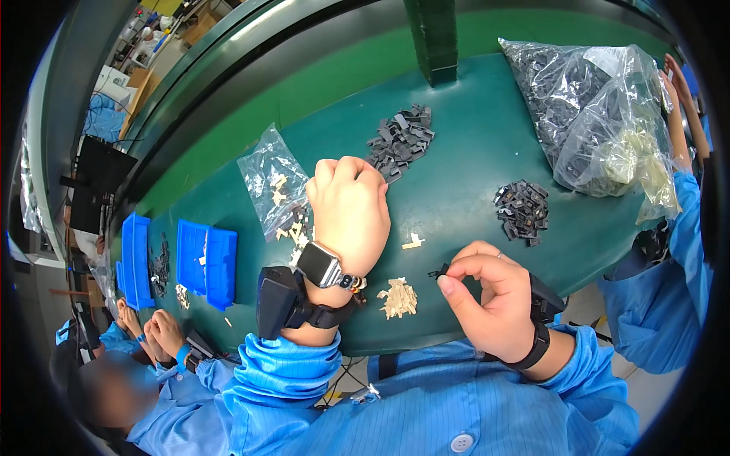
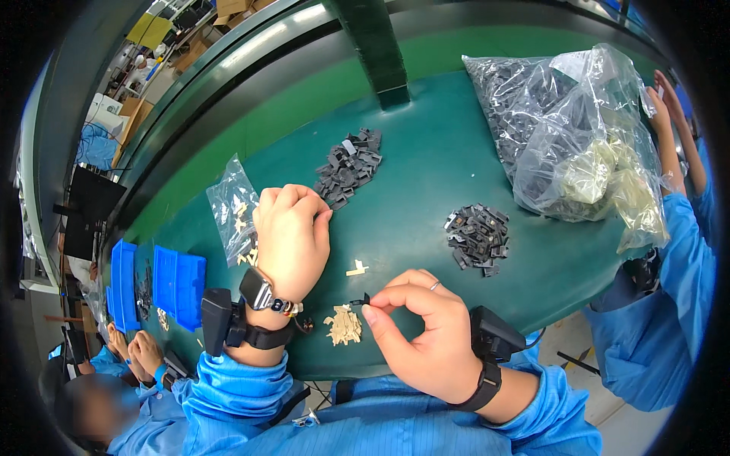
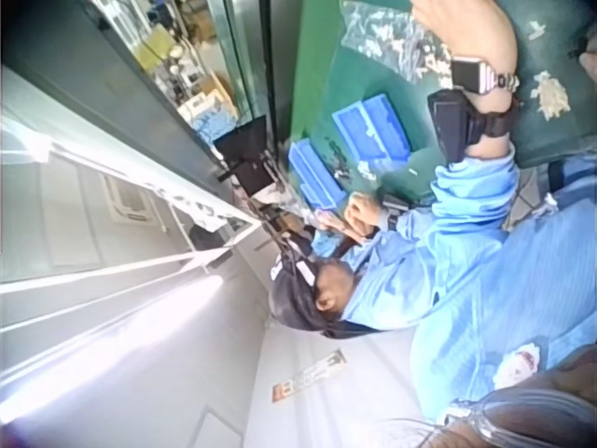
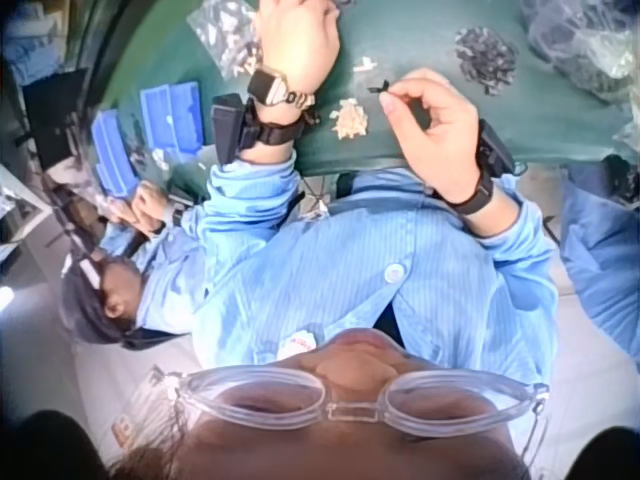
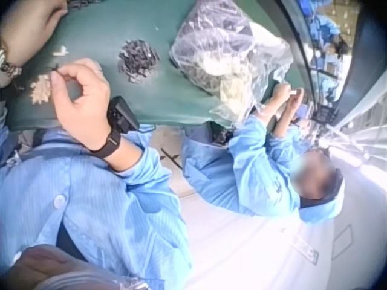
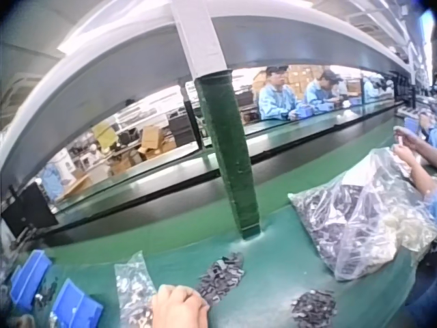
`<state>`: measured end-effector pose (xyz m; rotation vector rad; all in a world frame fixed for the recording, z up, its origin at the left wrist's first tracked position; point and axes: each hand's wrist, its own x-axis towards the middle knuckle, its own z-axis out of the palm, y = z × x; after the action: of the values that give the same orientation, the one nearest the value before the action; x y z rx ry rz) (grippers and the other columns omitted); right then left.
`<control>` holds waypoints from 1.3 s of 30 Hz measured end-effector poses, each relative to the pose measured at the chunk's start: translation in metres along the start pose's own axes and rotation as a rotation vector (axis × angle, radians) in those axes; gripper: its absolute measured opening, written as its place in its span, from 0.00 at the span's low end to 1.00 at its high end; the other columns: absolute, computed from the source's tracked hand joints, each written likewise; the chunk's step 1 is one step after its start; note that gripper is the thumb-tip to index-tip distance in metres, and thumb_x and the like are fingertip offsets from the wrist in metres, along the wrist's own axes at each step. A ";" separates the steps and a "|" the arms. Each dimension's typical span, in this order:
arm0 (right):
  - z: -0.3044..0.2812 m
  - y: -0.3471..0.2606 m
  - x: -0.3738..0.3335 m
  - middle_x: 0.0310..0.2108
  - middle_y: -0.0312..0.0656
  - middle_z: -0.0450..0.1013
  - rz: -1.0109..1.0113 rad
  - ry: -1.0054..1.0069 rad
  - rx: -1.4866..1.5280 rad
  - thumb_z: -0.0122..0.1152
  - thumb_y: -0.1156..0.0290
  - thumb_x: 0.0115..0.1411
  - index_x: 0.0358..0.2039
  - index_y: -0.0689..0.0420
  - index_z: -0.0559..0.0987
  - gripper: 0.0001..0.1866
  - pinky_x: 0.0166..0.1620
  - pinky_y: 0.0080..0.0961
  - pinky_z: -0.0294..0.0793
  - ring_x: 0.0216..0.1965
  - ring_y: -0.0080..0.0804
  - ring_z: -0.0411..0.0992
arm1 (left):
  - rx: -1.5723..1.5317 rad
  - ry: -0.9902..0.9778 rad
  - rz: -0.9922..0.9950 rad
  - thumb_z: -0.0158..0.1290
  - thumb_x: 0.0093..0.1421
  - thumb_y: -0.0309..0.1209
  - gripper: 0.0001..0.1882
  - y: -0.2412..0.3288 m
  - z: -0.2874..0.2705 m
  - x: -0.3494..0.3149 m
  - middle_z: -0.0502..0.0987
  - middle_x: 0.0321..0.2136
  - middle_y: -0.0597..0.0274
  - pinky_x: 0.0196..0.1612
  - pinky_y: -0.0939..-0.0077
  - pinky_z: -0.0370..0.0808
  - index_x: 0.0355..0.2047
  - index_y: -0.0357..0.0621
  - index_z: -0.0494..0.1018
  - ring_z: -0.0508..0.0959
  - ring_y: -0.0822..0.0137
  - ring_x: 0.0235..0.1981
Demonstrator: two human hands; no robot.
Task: Assembling small plastic components at an industrial workbench.
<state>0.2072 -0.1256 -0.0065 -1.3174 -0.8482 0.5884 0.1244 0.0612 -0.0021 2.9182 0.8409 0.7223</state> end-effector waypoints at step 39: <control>-0.001 -0.018 -0.007 0.37 0.47 0.79 0.358 -0.291 0.252 0.65 0.82 0.52 0.27 0.66 0.81 0.02 0.44 0.23 0.76 0.39 0.27 0.78 | -0.720 0.149 0.054 0.58 0.48 0.10 0.24 0.041 -0.057 -0.108 0.81 0.29 0.51 0.32 0.69 0.74 0.39 0.44 0.60 0.80 0.60 0.27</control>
<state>0.2019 -0.1351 0.0099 -1.1733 -0.7448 1.1542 0.0393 -0.0352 0.0088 2.2653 0.3847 1.0003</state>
